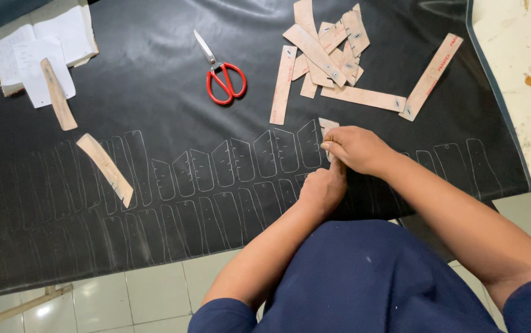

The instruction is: The person places a small cardboard template onto a large black sheet of fabric marked with white outlines. Using a small tool, they trace or mark along the template's edges. The template is then lifted and moved to a new position to repeat the process.

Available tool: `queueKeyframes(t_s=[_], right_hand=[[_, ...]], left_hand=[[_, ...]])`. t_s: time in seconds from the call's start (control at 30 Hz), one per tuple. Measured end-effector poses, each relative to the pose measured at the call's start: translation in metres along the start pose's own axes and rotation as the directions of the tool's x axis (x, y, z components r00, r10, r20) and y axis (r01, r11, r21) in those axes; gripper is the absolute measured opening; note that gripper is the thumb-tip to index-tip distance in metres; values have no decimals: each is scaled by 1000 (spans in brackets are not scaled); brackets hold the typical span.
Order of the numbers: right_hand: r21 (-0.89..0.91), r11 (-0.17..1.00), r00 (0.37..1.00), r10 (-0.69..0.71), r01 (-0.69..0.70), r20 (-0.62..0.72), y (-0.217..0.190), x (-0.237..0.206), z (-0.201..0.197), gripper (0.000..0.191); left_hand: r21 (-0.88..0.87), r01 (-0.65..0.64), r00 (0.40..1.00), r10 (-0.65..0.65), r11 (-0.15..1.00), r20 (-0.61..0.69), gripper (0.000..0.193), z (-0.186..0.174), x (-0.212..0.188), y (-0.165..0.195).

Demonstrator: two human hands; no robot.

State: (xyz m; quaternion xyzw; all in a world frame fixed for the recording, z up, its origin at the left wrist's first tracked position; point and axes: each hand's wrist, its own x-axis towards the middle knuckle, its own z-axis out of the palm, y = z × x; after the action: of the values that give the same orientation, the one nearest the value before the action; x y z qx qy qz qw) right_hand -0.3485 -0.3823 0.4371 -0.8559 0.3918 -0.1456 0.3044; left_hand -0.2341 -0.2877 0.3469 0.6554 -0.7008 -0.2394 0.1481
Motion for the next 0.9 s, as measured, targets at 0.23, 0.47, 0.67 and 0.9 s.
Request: queueKeyframes(t_s=[0.23,0.47,0.67,0.9], right_hand=[[-60,996,998,-68,67,-17,2,3,10,22],[-128,988,986,-98,81,-136,7,3,6,20],[-31,999,993,-29,26,-115,10,8,7,20],[-105,994,983,-52,34,-178,17,15,8,21]], left_hand=[[10,-99,995,99,995,27,49,9,4,-12],[-18,-33,999,33,999,-20,65,0,5,-4],[-27,-80,991,76,996,-110,67,-3,5,-4],[61,-132,980,139,989,-140,53,-8,6,-3]])
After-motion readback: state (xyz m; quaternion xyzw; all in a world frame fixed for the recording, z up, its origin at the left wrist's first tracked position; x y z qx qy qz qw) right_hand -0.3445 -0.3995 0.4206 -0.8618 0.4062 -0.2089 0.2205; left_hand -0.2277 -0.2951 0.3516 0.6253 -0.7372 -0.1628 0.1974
